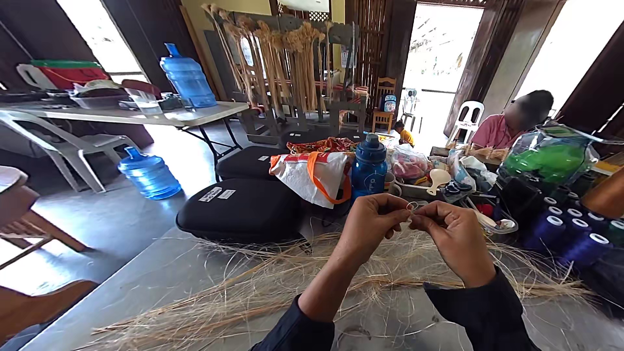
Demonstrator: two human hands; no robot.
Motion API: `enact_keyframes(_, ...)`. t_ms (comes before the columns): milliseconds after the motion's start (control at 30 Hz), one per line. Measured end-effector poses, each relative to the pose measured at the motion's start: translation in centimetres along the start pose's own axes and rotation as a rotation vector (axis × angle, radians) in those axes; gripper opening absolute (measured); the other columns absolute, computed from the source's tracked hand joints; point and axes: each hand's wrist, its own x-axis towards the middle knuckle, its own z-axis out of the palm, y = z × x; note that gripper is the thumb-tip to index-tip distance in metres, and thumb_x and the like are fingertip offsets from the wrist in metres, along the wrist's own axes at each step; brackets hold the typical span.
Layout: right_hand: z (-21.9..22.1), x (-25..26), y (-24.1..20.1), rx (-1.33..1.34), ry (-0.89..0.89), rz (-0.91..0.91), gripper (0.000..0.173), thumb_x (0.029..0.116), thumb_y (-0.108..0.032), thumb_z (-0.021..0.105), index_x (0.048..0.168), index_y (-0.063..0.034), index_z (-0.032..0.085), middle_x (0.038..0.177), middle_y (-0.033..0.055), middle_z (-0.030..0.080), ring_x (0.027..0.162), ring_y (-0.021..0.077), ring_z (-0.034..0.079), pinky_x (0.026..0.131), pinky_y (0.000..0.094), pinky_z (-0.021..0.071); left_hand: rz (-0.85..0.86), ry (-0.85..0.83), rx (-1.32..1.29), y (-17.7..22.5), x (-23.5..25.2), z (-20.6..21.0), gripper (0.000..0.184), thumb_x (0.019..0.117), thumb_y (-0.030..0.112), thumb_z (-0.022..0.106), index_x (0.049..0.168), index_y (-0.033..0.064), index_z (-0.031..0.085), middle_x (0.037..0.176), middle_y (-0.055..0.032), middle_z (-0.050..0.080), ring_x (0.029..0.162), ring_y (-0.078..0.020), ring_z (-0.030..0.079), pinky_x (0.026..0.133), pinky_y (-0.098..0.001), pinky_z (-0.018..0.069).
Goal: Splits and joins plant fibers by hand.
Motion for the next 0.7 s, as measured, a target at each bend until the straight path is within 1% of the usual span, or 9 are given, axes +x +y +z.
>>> enact_keyframes(167, 0.0, -0.1, -0.2, -0.049, 0.004, -0.011, 0.004, 0.0908, -0.006, 0.070, 0.089, -0.0047, 0.073, 0.076, -0.0036, 0.072, 0.068, -0.0045, 0.066, 0.066, 0.0115, 0.0546, 0.012, -0.028, 0.012, -0.3, 0.0, 0.0, 0.005, 0.0919, -0.004, 0.070, 0.092, 0.0000, 0.073, 0.073, -0.0015, 0.069, 0.058, -0.0020, 0.058, 0.054, -0.0150, 0.0477)
enact_keyframes(333, -0.1, -0.1, -0.2, -0.019, -0.003, 0.000, 0.003, 0.0903, -0.006, 0.070, 0.090, -0.0047, 0.073, 0.078, -0.0032, 0.073, 0.069, -0.0035, 0.067, 0.067, 0.0130, 0.0562, 0.081, 0.005, 0.074, -0.4, 0.0, 0.1, 0.005, 0.0922, -0.001, 0.071, 0.089, 0.0020, 0.072, 0.074, 0.0003, 0.068, 0.059, -0.0009, 0.058, 0.054, -0.0146, 0.0459)
enact_keyframes(367, -0.1, 0.0, -0.1, -0.006, -0.023, 0.012, 0.005, 0.0900, -0.007, 0.070, 0.093, -0.0040, 0.073, 0.080, -0.0025, 0.073, 0.070, -0.0022, 0.068, 0.068, 0.0144, 0.0577, 0.096, 0.022, 0.079, -0.5, 0.0, 0.2, 0.005, 0.0921, -0.001, 0.071, 0.089, 0.0025, 0.072, 0.075, 0.0009, 0.068, 0.062, -0.0010, 0.058, 0.057, -0.0151, 0.0473)
enact_keyframes(400, -0.2, 0.0, 0.0, 0.007, -0.054, 0.027, 0.008, 0.0896, -0.008, 0.071, 0.097, -0.0032, 0.072, 0.082, -0.0019, 0.073, 0.071, -0.0007, 0.069, 0.069, 0.0160, 0.0588, 0.103, 0.037, 0.076, -0.5, 0.0, 0.2, 0.005, 0.0920, 0.000, 0.071, 0.089, 0.0029, 0.072, 0.077, 0.0009, 0.069, 0.066, -0.0019, 0.060, 0.062, -0.0167, 0.0500)
enact_keyframes(467, -0.1, 0.1, 0.1, 0.041, -0.127, 0.075, 0.019, 0.0874, -0.013, 0.074, 0.103, -0.0035, 0.071, 0.081, -0.0037, 0.071, 0.070, -0.0001, 0.067, 0.067, 0.0167, 0.0570, 0.090, 0.046, 0.046, -0.5, 0.0, 0.1, 0.004, 0.0927, 0.000, 0.070, 0.090, 0.0026, 0.071, 0.088, -0.0017, 0.069, 0.082, -0.0061, 0.065, 0.078, -0.0222, 0.0549)
enact_keyframes(500, 0.0, 0.1, 0.0, 0.093, -0.156, 0.107, 0.022, 0.0864, -0.014, 0.075, 0.105, -0.0036, 0.070, 0.080, -0.0049, 0.070, 0.069, 0.0000, 0.066, 0.066, 0.0167, 0.0566, 0.080, 0.047, 0.022, -0.6, 0.0, 0.1, 0.004, 0.0931, -0.001, 0.069, 0.091, 0.0025, 0.070, 0.092, -0.0027, 0.069, 0.087, -0.0074, 0.065, 0.082, -0.0239, 0.0553)
enact_keyframes(533, 0.3, 0.1, -0.2, 0.170, -0.169, 0.147, 0.021, 0.0859, -0.012, 0.076, 0.104, -0.0036, 0.070, 0.078, -0.0053, 0.069, 0.068, 0.0007, 0.066, 0.065, 0.0171, 0.0569, 0.067, 0.047, -0.004, -0.5, 0.0, 0.2, 0.004, 0.0933, -0.001, 0.069, 0.091, 0.0022, 0.070, 0.094, -0.0032, 0.070, 0.090, -0.0082, 0.066, 0.084, -0.0247, 0.0552)
enact_keyframes(633, 1.7, 0.0, -0.5, 0.437, -0.132, 0.252, 0.012, 0.0864, 0.002, 0.072, 0.098, -0.0024, 0.071, 0.078, -0.0030, 0.072, 0.066, 0.0032, 0.067, 0.064, 0.0192, 0.0580, 0.024, 0.026, -0.086, -0.5, 0.1, 0.3, 0.006, 0.0935, -0.002, 0.068, 0.090, 0.0017, 0.071, 0.091, -0.0035, 0.070, 0.087, -0.0085, 0.066, 0.082, -0.0248, 0.0554)
enact_keyframes(700, 2.6, -0.2, -0.1, 0.580, -0.116, 0.268, 0.012, 0.0873, 0.006, 0.068, 0.093, -0.0025, 0.073, 0.078, -0.0020, 0.073, 0.066, 0.0041, 0.068, 0.066, 0.0215, 0.0597, -0.004, 0.009, -0.127, -0.6, 0.1, 0.3, 0.007, 0.0943, -0.003, 0.066, 0.089, 0.0010, 0.070, 0.087, -0.0038, 0.070, 0.083, -0.0084, 0.066, 0.081, -0.0253, 0.0556)
